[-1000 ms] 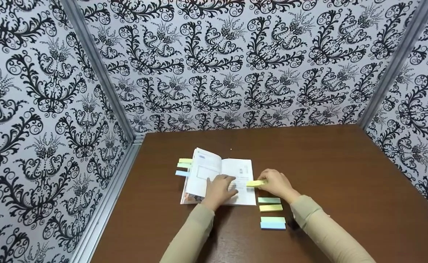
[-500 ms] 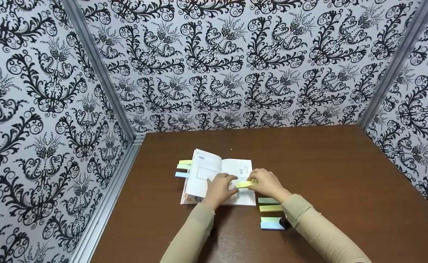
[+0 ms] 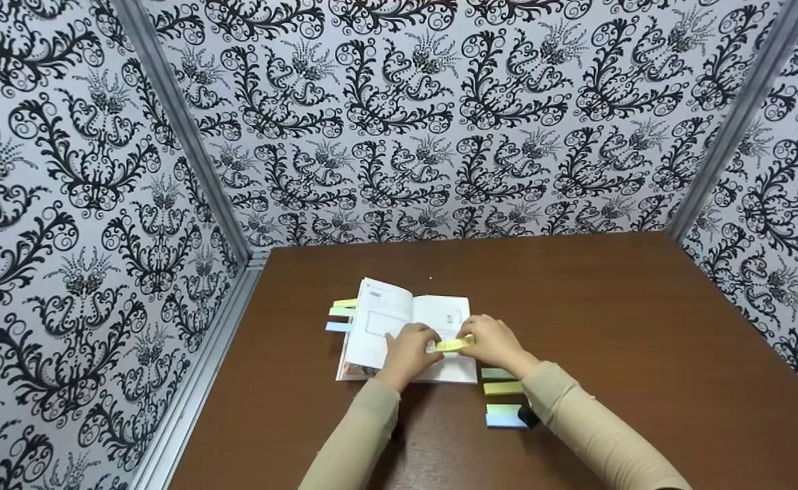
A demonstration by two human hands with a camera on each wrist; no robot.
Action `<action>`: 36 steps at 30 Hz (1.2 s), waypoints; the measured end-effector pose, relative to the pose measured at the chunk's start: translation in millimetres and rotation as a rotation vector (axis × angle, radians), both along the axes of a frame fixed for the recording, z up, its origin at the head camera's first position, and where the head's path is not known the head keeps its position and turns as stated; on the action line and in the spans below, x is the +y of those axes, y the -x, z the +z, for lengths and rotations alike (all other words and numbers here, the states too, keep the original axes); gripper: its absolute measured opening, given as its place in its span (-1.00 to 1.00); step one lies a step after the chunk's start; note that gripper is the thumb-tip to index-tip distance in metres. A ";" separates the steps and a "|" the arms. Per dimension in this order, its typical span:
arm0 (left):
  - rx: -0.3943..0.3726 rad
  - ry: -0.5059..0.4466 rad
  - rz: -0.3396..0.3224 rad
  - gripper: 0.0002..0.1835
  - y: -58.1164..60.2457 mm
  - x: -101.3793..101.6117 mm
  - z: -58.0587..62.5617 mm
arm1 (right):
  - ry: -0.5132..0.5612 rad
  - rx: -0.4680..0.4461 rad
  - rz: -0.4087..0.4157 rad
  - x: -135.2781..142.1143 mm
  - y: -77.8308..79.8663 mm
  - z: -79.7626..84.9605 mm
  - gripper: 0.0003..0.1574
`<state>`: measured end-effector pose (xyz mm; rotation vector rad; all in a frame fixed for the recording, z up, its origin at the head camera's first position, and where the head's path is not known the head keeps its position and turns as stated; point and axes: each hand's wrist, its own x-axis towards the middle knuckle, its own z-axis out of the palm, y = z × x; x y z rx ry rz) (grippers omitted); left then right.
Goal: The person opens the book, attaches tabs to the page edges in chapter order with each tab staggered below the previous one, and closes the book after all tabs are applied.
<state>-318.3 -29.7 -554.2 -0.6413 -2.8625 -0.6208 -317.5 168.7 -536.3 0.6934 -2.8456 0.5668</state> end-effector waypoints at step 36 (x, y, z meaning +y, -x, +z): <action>0.023 -0.027 0.012 -0.80 3.6 -0.1 -5.8 | -0.059 0.128 0.052 -2.6 -3.4 5.8 -0.80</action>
